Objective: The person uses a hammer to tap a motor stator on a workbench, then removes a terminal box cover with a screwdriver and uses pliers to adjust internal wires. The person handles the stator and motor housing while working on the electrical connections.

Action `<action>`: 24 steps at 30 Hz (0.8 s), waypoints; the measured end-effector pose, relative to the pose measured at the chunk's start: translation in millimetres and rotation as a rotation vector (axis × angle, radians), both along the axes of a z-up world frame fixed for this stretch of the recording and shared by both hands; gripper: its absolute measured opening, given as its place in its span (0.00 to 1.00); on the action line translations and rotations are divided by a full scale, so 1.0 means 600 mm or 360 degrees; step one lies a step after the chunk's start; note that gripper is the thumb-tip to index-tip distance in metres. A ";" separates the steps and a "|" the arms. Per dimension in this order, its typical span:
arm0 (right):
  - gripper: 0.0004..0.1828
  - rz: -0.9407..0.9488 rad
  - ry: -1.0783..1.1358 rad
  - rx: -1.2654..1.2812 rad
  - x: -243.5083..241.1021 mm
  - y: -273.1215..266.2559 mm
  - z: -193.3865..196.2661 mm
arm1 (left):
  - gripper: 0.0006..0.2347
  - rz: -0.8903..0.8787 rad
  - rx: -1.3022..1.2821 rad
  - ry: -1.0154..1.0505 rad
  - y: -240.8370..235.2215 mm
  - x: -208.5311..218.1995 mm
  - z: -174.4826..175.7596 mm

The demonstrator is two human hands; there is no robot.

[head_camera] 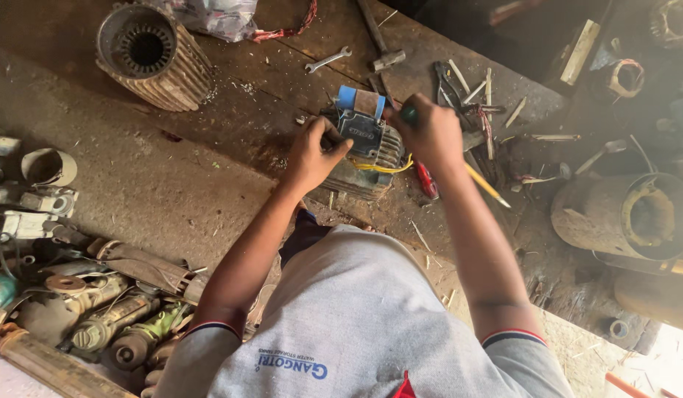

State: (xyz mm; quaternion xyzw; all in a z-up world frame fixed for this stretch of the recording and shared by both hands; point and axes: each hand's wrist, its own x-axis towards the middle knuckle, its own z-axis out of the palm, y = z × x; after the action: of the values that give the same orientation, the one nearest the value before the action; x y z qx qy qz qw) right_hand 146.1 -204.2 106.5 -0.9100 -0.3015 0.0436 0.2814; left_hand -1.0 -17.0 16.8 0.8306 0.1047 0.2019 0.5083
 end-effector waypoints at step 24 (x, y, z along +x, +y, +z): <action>0.19 -0.0018 -0.0332 0.0154 -0.038 0.027 -0.062 | 0.11 -0.0053 0.0271 -0.0167 0.002 -0.012 -0.012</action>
State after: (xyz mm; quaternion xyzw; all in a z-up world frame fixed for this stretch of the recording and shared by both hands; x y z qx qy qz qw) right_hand 123.4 -187.9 69.5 -0.8966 -0.3257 -0.0674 0.2923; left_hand -8.2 -15.8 9.6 0.8608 0.0466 0.2448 0.4438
